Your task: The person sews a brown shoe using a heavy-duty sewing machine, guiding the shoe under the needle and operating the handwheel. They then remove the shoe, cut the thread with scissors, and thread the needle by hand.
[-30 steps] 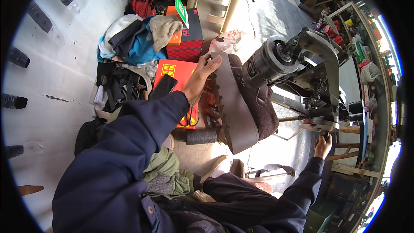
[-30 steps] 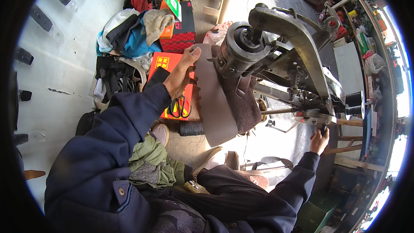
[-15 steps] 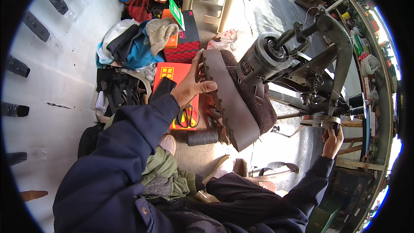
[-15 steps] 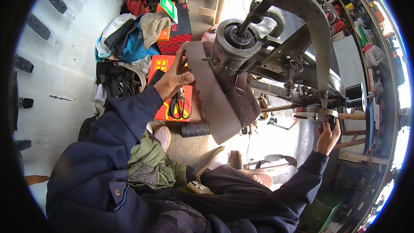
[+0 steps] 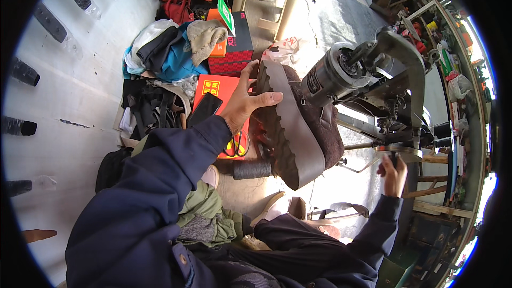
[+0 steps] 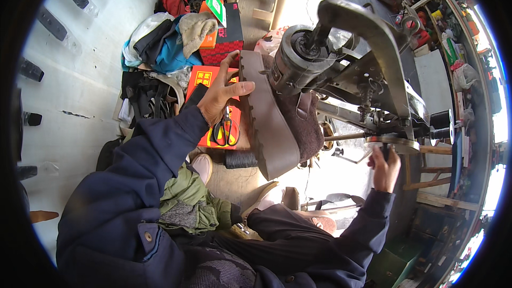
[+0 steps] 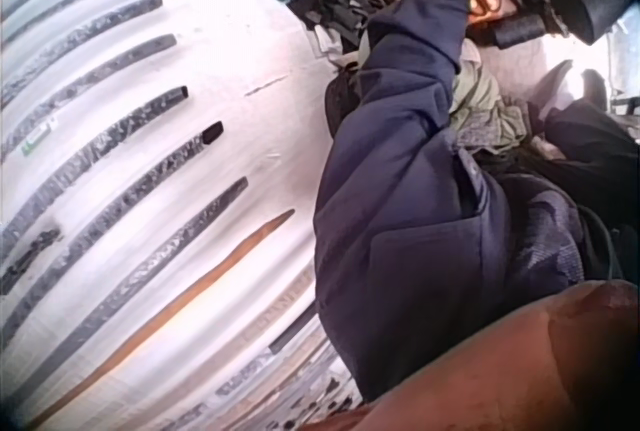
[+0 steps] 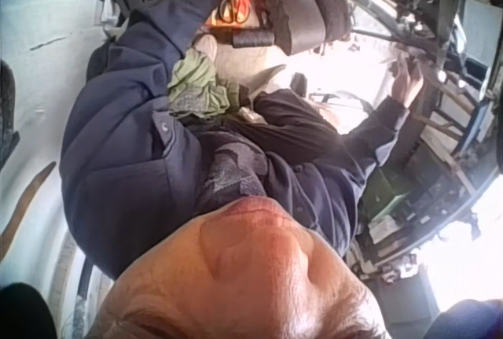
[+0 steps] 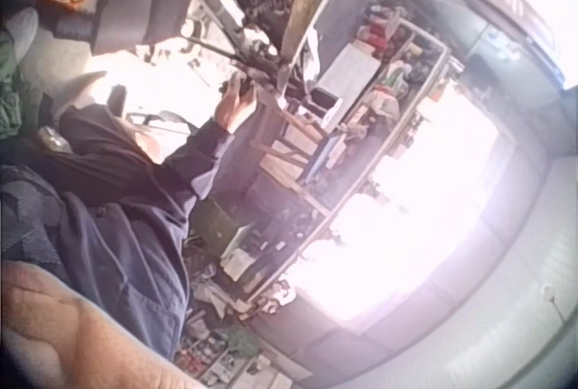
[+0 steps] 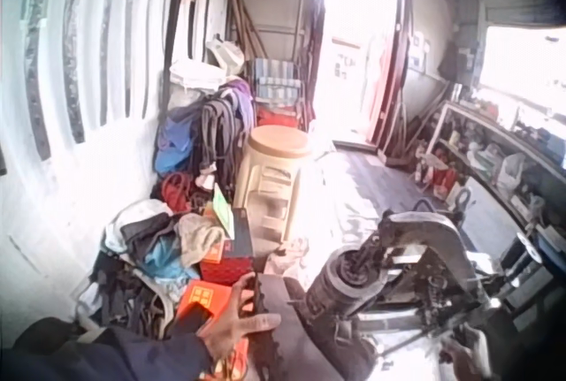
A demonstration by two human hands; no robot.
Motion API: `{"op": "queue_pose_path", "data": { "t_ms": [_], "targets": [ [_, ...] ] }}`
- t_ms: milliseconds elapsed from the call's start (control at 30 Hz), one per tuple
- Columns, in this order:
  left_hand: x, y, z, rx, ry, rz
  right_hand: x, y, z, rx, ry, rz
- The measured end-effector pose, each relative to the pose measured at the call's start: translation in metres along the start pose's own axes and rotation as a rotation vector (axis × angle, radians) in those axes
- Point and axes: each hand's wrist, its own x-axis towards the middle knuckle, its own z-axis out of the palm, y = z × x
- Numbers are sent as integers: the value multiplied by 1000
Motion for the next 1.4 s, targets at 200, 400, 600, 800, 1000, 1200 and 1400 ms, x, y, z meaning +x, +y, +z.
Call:
{"op": "queue_pose_path", "data": {
  "t_ms": [200,400,600,800,1000,1200,1400],
  "targets": [
    [2,1,4,-56,14,21,37,54,-67,76,386,83],
    [3,3,7,-65,1,65,17,83,10,-99,-26,295],
    [6,2,7,-67,2,63,0,-2,-4,69,-21,18],
    [8,2,8,-100,11,53,37,66,-64,103,382,59],
    [10,3,8,-111,-6,95,14,82,16,-26,-74,311],
    [15,-1,5,-126,-5,95,2,0,-9,108,108,-5],
    [18,-1,6,-143,-12,95,34,64,-56,107,400,108]
  ]
}}
